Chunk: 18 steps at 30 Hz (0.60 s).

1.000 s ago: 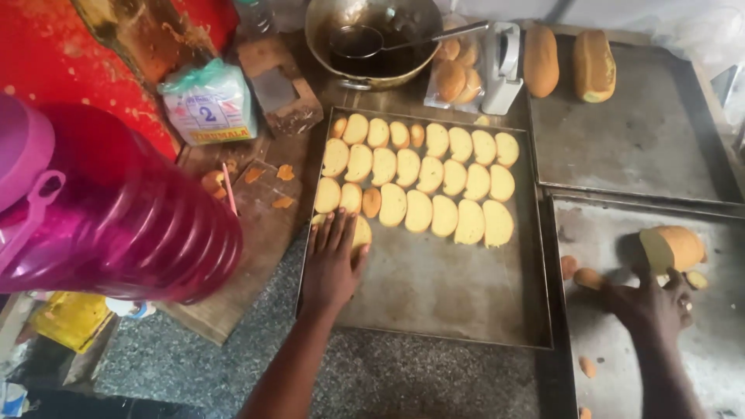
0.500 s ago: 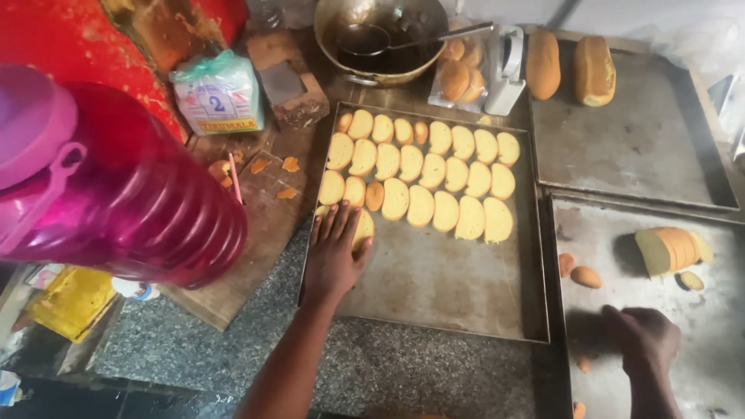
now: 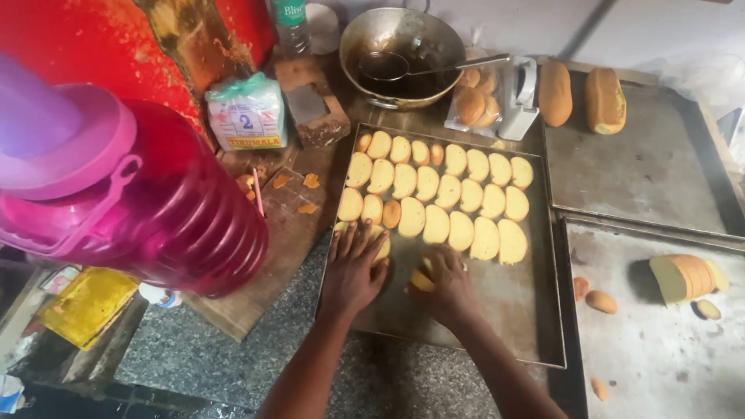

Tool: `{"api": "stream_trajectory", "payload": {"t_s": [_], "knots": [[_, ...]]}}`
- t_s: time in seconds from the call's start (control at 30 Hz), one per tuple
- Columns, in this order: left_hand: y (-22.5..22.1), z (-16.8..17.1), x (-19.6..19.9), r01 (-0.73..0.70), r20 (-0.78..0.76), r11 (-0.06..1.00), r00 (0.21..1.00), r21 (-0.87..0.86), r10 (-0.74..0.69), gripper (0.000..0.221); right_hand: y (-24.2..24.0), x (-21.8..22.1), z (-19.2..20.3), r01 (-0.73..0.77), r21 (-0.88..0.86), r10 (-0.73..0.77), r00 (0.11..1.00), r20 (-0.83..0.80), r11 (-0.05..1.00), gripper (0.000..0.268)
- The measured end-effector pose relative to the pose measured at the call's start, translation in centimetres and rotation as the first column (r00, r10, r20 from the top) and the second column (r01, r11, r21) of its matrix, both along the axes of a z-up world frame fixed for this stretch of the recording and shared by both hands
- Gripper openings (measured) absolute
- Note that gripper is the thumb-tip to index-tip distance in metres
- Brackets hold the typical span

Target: Arranging sliced pieces of rusk or bread onto a metal tray for baking or drying.

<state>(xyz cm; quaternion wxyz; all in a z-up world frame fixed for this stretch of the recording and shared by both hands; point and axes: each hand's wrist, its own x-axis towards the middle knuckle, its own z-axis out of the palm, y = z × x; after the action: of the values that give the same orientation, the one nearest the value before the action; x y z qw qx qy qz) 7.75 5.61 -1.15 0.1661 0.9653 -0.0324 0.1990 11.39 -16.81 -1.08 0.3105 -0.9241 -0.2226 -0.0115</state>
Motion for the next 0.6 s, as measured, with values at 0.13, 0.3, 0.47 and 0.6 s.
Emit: {"api": "stream_trajectory", "payload": {"t_s": [0.13, 0.3, 0.47, 0.6], "knots": [[0.3, 0.7, 0.0, 0.005, -0.025, 0.998, 1.0, -0.058, -0.007, 0.055, 1.5, -1.8, 3.2, 0.151, -0.024, -0.15, 0.988, 0.039, 0.988, 0.084], [0.2, 1.0, -0.1, 0.011, -0.065, 0.996, 0.998, -0.084, -0.016, 0.056, 0.7, -2.7, 1.3, 0.188, -0.119, -0.159, 0.963, 0.217, 0.975, 0.064], [0.4, 0.1, 0.1, 0.034, -0.034, 0.998, 0.999, -0.059, -0.037, 0.061, 4.4, -0.6, 1.3, 0.278, 0.259, -0.273, 0.96, -0.057, 0.925, 0.047], [0.3, -0.4, 0.1, 0.013, -0.002, 0.999, 1.0, -0.031, -0.013, 0.057, 6.2, 0.4, 1.5, 0.542, 0.167, -0.468, 0.815, -0.341, 0.823, 0.047]]}}
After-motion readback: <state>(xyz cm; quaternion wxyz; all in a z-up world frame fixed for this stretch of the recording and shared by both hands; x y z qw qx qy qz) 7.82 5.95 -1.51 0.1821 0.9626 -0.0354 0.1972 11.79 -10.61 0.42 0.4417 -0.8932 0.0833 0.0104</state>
